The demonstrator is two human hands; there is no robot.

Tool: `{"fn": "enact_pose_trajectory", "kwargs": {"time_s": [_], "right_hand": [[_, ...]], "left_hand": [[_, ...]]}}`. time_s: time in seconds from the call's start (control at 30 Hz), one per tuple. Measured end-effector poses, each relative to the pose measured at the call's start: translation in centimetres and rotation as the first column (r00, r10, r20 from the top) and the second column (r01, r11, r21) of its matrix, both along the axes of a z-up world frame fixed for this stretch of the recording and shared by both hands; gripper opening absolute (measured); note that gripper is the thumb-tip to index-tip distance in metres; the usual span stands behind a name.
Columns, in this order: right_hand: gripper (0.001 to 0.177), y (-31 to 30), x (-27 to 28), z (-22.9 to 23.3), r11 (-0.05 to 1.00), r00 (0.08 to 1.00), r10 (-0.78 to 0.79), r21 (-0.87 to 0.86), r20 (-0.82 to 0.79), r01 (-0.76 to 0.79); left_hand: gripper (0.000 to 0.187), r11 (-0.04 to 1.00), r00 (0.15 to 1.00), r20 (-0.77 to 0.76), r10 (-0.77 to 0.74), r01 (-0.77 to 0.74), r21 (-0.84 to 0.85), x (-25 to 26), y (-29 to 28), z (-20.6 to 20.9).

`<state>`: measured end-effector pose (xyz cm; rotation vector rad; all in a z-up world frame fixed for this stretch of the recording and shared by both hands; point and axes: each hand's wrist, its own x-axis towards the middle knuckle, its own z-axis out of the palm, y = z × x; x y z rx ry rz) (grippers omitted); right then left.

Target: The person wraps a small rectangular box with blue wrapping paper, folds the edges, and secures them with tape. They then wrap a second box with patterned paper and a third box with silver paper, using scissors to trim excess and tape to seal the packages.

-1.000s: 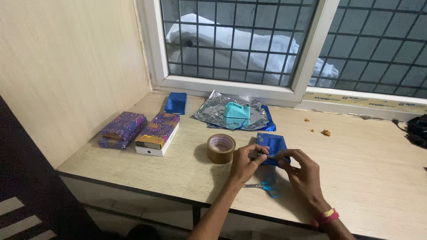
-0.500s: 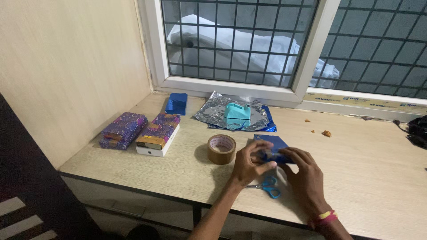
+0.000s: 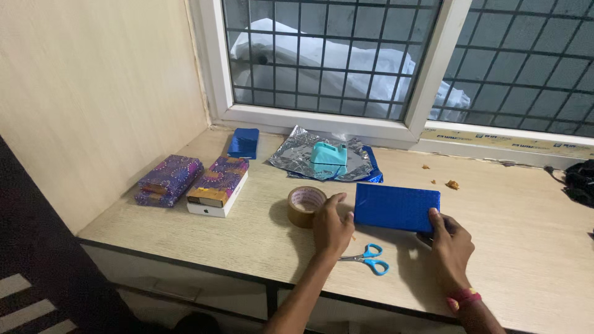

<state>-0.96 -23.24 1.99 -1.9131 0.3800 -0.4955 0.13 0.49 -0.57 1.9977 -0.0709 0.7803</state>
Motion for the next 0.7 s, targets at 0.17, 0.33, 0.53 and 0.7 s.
{"fn": "enact_pose_trajectory", "kwargs": {"time_s": [0.17, 0.33, 0.53, 0.7], "right_hand": [[0.048, -0.2, -0.4, 0.4, 0.986, 1.0, -0.006, -0.168, -0.02, 0.002], [0.048, -0.3, 0.2, 0.4, 0.939, 0.983, -0.058, -0.343, -0.176, -0.006], [0.055, -0.2, 0.0, 0.0, 0.815, 0.997, -0.017, -0.579, -0.072, -0.028], [0.088, 2.0, -2.4, 0.6, 0.804, 0.979, 0.205, -0.572, 0.006, -0.165]], "left_hand": [[0.042, 0.981, 0.971, -0.19, -0.146, 0.167, 0.1, -0.3, -0.1, 0.2], [0.05, 0.967, 0.98, -0.087, -0.178, 0.19, 0.171, -0.6, -0.1, 0.4], [0.06, 0.94, 0.967, -0.118, -0.226, 0.249, 0.234, -0.7, -0.2, 0.1], [0.063, 0.916, 0.949, -0.167, -0.269, 0.305, 0.259, -0.9, -0.2, 0.2]]}}
